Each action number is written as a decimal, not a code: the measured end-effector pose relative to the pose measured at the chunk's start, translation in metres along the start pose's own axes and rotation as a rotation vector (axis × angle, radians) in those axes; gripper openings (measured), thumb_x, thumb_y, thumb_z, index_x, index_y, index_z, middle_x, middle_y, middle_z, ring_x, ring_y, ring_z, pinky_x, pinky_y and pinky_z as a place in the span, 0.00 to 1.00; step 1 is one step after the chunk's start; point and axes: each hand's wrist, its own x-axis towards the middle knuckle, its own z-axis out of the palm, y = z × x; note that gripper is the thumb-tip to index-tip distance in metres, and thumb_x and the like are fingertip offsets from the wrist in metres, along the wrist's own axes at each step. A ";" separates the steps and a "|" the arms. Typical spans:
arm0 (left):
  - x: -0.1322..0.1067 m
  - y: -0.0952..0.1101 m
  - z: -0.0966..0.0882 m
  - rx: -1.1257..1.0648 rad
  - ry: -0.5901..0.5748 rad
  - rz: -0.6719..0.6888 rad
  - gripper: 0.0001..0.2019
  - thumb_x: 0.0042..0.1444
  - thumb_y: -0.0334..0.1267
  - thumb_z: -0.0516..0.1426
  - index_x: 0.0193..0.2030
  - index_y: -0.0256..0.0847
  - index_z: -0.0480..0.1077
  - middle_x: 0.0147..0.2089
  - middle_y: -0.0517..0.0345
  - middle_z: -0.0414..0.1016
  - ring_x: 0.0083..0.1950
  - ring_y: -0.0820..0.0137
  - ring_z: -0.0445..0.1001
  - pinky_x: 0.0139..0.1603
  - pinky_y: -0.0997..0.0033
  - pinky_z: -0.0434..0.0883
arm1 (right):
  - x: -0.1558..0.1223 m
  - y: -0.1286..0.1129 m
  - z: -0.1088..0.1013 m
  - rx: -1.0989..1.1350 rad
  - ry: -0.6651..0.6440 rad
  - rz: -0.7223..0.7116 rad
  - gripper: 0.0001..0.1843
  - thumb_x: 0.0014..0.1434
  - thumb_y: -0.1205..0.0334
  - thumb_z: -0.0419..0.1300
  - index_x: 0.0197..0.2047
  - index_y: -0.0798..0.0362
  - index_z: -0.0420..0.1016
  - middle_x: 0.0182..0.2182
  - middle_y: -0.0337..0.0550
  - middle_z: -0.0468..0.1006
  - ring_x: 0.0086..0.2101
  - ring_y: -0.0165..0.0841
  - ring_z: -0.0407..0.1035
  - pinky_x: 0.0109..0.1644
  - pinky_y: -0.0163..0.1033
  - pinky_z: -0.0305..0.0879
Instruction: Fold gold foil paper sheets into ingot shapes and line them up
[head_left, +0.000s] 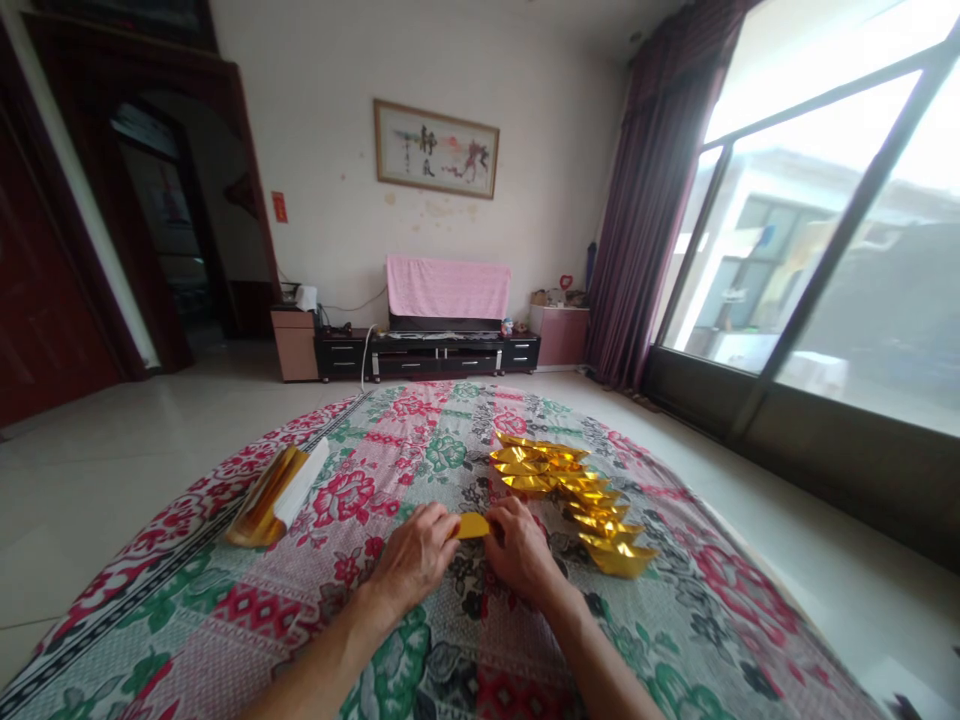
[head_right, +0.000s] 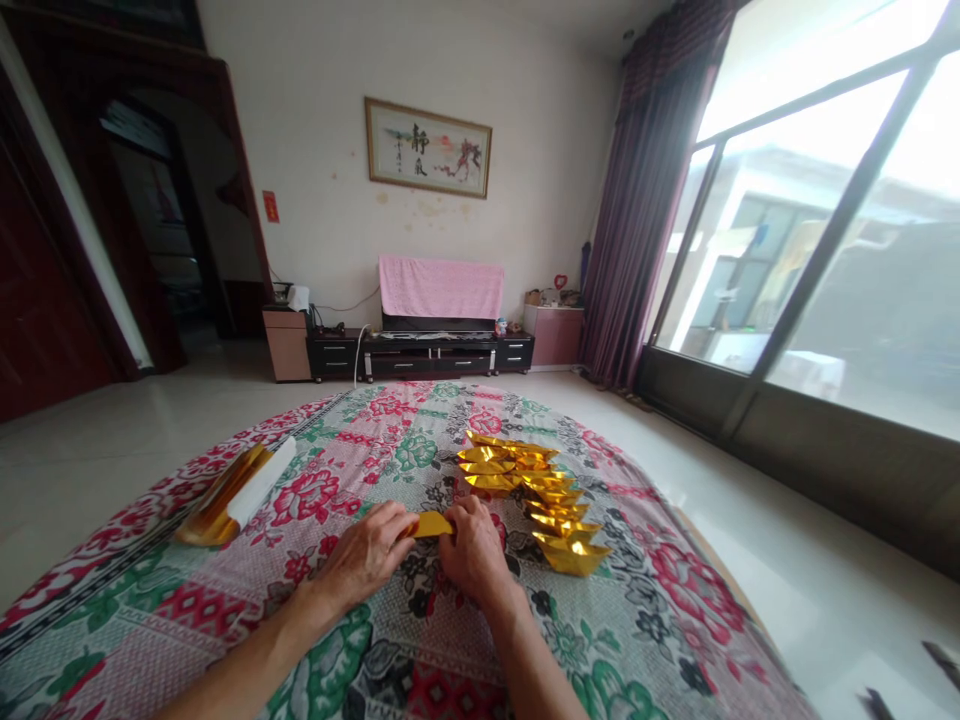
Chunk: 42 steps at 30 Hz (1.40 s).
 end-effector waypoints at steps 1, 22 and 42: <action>0.001 0.000 0.001 -0.004 0.002 -0.009 0.09 0.58 0.35 0.50 0.44 0.44 0.68 0.41 0.57 0.67 0.44 0.70 0.66 0.47 0.72 0.65 | 0.000 0.000 0.000 0.001 0.002 -0.002 0.10 0.49 0.71 0.53 0.33 0.54 0.73 0.37 0.45 0.71 0.39 0.33 0.65 0.46 0.35 0.59; 0.008 -0.011 0.013 -0.182 0.115 -0.043 0.12 0.57 0.36 0.50 0.38 0.42 0.75 0.35 0.55 0.71 0.39 0.70 0.69 0.43 0.72 0.66 | 0.001 0.001 0.008 0.176 0.090 0.085 0.15 0.53 0.63 0.53 0.45 0.52 0.72 0.38 0.41 0.78 0.36 0.33 0.71 0.41 0.35 0.63; 0.007 -0.015 0.016 -0.124 0.315 -0.031 0.14 0.61 0.36 0.46 0.37 0.41 0.72 0.37 0.54 0.73 0.39 0.71 0.72 0.44 0.74 0.68 | 0.004 -0.016 0.007 0.322 0.095 0.154 0.14 0.49 0.68 0.50 0.35 0.54 0.76 0.30 0.41 0.78 0.31 0.31 0.70 0.37 0.31 0.61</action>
